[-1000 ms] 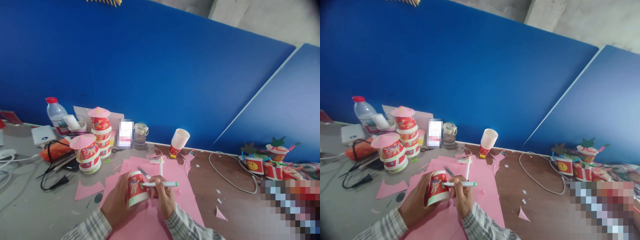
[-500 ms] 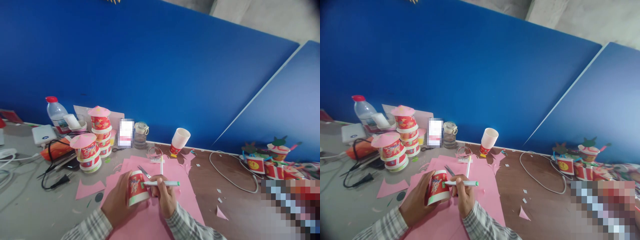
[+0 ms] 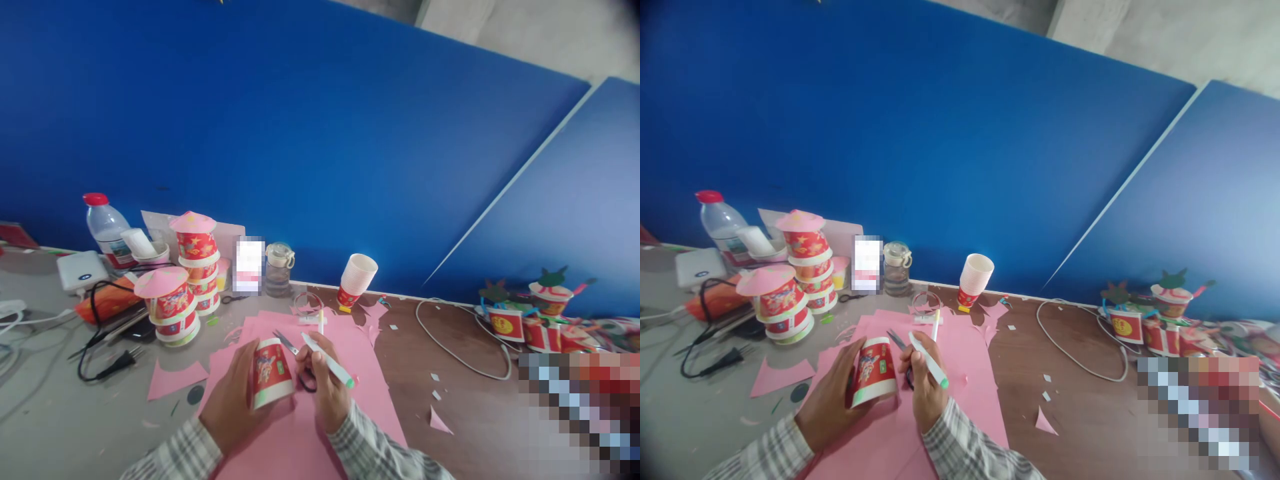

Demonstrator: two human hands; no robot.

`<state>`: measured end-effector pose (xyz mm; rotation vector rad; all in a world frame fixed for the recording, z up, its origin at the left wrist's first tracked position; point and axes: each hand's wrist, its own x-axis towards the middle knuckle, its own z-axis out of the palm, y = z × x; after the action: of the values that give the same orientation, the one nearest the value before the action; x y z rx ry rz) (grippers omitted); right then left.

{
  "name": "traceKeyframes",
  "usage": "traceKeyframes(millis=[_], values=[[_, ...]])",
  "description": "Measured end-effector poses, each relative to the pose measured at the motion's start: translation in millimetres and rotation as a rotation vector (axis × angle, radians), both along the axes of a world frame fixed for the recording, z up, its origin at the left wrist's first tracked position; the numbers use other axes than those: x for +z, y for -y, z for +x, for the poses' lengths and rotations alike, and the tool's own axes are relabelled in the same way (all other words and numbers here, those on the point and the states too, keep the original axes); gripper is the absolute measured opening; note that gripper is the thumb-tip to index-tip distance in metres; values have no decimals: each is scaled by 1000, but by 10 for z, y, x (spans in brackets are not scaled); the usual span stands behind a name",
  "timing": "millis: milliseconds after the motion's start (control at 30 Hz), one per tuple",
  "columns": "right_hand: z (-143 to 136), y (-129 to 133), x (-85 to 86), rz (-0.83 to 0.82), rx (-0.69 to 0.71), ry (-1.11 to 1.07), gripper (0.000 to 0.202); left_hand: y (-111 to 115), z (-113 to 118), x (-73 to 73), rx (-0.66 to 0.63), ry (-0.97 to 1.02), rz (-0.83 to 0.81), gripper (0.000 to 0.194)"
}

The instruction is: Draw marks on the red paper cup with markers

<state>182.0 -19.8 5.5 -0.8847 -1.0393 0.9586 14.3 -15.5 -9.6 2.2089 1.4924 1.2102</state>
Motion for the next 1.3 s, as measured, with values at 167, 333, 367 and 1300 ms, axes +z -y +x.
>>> traceKeyframes(millis=[167, 333, 367, 1300], values=[[26, 93, -8, 21, 54, 313, 18, 7, 4, 67, 22, 48, -28, 84], [27, 128, -8, 40, 95, 260, 27, 13, 16, 99, 0, 48, -27, 79], [28, 125, -9, 37, 111, 223, 29, 12, 17, 97, -2, 46, -23, 79], [-38, 83, -95, -14, 17, 323, 23, 32, 21, 61, 14, 16, -78, 87]])
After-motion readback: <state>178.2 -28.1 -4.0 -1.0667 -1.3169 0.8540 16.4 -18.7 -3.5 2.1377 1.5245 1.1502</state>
